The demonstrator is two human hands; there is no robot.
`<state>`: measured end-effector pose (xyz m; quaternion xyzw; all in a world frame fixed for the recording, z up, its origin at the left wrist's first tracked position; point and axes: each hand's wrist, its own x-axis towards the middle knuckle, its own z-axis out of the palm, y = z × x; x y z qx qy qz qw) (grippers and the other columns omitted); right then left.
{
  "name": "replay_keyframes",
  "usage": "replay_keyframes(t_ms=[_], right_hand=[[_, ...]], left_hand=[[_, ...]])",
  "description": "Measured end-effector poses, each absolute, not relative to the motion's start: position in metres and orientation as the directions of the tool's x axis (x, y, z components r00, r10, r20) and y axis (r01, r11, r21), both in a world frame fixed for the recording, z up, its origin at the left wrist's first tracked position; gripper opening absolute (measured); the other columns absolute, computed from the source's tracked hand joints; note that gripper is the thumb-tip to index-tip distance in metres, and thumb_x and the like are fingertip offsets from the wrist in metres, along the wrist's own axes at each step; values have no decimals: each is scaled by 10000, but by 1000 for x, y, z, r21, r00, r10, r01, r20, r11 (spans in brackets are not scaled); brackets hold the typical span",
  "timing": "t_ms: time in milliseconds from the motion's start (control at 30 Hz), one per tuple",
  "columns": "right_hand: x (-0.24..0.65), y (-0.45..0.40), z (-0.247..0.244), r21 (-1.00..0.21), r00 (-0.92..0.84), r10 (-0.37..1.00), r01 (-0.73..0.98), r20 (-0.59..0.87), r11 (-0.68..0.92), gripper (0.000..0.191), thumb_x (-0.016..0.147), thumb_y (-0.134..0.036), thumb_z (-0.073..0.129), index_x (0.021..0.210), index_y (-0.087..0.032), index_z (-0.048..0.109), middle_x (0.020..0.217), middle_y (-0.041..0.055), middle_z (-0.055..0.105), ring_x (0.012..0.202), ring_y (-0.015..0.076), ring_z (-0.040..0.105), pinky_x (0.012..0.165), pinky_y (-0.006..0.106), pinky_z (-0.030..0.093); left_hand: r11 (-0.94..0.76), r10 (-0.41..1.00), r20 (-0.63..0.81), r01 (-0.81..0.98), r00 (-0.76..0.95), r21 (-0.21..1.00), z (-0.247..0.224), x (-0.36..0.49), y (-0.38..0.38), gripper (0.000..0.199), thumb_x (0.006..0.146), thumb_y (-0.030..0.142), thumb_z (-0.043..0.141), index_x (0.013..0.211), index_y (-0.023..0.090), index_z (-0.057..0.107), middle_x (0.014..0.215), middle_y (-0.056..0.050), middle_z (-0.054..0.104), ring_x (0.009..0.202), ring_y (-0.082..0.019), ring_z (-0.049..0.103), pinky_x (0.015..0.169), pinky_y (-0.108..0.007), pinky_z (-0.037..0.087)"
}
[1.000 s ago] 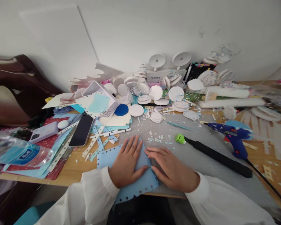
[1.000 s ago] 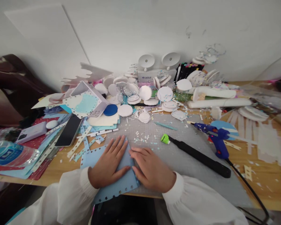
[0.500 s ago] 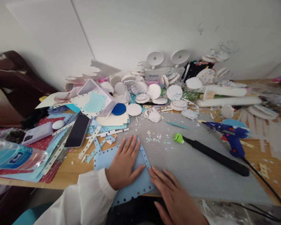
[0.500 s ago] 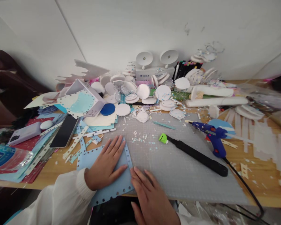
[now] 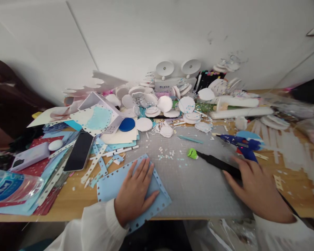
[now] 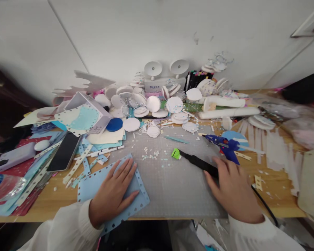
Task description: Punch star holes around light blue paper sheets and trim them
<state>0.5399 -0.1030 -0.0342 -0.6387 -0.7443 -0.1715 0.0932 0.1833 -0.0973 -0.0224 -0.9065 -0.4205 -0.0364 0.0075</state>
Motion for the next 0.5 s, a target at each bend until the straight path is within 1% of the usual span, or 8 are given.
replay_keyframes(t_ms=[67,133,167,233,300,367,433,500], right_hand=[[545,-106,-36,180,-168,940,977,296,118,405,923,-402,340,1041,-94,576,924,162,616,844,312,572,739,433,445],[546,-112,-35,170,-188,943,975,275,144,419,944,-403,294,984,-104,585,863,144,618,778,294,578,696,421,451],[546,-116,-34,146,-193,937,977,291,155,449,949,-422,273,977,-96,580,857,150,615,776,295,581,695,422,457],[543,-127,-28,57,-211,914,977,346,205,501,947,-471,258,1002,-75,559,880,168,610,812,301,592,730,428,474],[536,-140,-21,-68,-244,893,955,377,290,467,939,-476,309,1077,-90,532,941,166,615,874,294,606,773,416,492],[522,-154,-13,-190,-333,885,894,324,406,379,940,-383,366,1219,-153,481,1006,126,633,890,243,629,747,343,528],[505,-167,-7,-295,-475,843,792,253,535,384,938,-307,378,1300,-205,452,945,85,661,808,192,656,673,267,556],[488,-177,-6,-318,-574,795,729,198,606,397,910,-263,439,1303,-229,478,869,59,678,721,165,661,591,222,559]], left_hand=[[-682,730,76,731,679,23,-23,184,-96,587,929,422,391,1428,123,312,1489,-139,310,1382,-314,246,1116,-491,216],[-719,695,75,694,715,40,-23,183,-96,511,944,350,385,1419,169,336,1480,-100,343,1384,-293,249,1117,-475,240],[-729,685,69,682,726,54,-23,183,-96,501,945,328,385,1421,181,331,1478,-89,349,1387,-286,243,1118,-473,243],[-736,675,46,669,736,99,-22,181,-98,544,935,341,405,1438,170,288,1495,-92,313,1399,-283,210,1123,-473,240],[-736,669,11,660,743,152,-21,179,-99,637,911,389,437,1458,144,222,1525,-106,226,1411,-287,159,1128,-469,230],[-732,664,-7,652,748,196,-21,178,-99,710,892,435,452,1467,125,174,1538,-122,160,1417,-296,123,1129,-477,219],[-724,670,-4,654,743,218,-20,178,-99,725,890,449,450,1470,125,161,1541,-140,131,1415,-310,117,1123,-497,218],[-729,667,12,649,745,220,-20,177,-100,697,885,429,465,1465,150,196,1541,-148,122,1411,-332,123,1108,-521,231]])
